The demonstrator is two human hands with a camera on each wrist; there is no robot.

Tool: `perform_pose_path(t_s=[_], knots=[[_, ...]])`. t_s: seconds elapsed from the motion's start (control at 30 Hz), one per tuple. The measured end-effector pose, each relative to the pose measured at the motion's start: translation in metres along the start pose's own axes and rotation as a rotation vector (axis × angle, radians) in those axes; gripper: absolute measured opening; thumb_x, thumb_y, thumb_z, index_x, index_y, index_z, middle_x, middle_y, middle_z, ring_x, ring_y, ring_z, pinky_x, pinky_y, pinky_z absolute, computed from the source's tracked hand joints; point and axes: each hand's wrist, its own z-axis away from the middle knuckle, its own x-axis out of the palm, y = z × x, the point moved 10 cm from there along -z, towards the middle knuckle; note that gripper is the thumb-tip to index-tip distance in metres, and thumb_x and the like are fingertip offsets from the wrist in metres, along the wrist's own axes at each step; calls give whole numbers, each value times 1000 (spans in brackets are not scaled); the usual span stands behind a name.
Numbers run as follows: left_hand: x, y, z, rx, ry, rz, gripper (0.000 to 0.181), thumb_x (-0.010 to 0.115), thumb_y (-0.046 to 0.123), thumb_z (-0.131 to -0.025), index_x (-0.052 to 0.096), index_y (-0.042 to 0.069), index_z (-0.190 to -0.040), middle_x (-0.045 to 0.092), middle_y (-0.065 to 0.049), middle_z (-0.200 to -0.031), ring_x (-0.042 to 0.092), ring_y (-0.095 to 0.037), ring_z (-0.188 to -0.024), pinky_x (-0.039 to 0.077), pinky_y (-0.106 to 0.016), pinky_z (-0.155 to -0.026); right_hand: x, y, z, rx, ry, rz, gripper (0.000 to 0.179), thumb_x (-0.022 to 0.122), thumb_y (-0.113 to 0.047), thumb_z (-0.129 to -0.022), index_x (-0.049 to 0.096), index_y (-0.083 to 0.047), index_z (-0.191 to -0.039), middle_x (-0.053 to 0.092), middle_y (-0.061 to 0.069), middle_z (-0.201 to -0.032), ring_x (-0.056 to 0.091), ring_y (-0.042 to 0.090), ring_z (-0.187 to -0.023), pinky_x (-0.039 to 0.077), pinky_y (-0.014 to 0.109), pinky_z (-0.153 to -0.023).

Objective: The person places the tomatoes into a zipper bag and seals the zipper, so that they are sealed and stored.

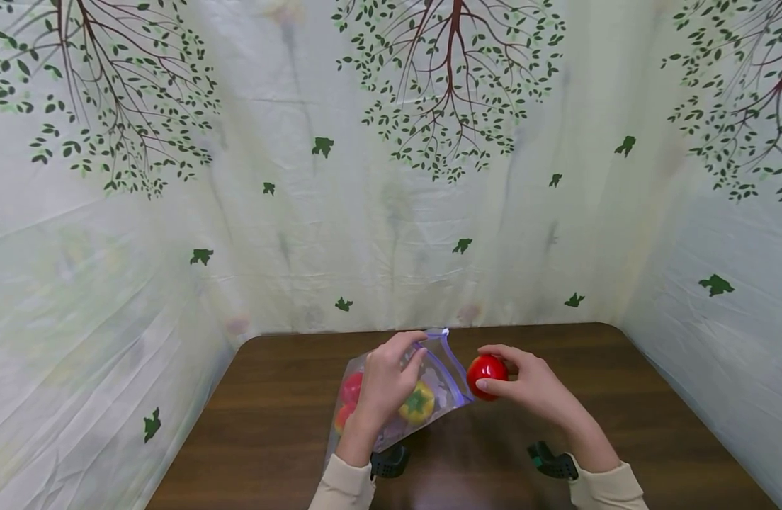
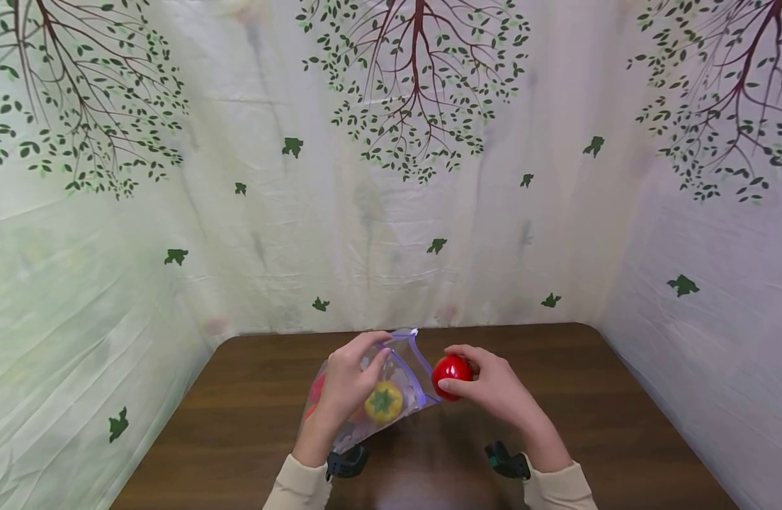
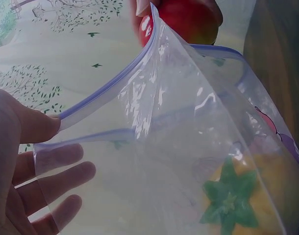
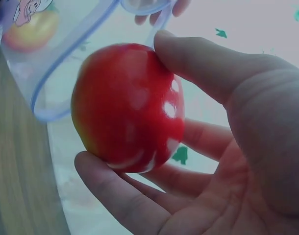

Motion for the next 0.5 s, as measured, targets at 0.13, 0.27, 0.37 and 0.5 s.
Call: perform_pose_path(t_s=[0.13, 0.27, 0.37, 0.5], knots=[[1, -1, 0, -11, -8, 6, 22, 72, 16, -94, 72, 12, -116, 71, 5, -114, 67, -9, -104, 55, -31, -89, 4, -6, -2, 9, 19, -32, 54, 84, -41, -82, 63, -27, -129, 65, 3, -121, 62, 27, -102, 59, 34, -73], [-1, -1, -1, -16, -7, 11, 24, 73, 14, -93, 72, 12, -117, 71, 5, -114, 67, -9, -105, 55, -31, -90, 8, -13, -6, -3, 36, -56, 55, 84, -39, -82, 63, -25, -131, 65, 4, -122, 63, 27, -102, 59, 35, -74], [-2, 0, -1, -11, 1, 14, 25, 75, 13, -92, 71, 11, -117, 71, 5, -114, 67, -10, -105, 55, -31, -90, 12, -16, -8, -14, 55, -69, 56, 83, -38, -83, 62, -23, -132, 65, 5, -124, 63, 26, -101, 59, 35, -75], [-3, 1, -2, -4, 9, 9, 26, 76, 13, -91, 71, 11, -117, 71, 4, -114, 68, -10, -104, 56, -31, -88, 17, -19, -11, -13, 77, -92, 55, 82, -39, -84, 62, -23, -133, 65, 6, -123, 64, 26, -101, 60, 35, -73]])
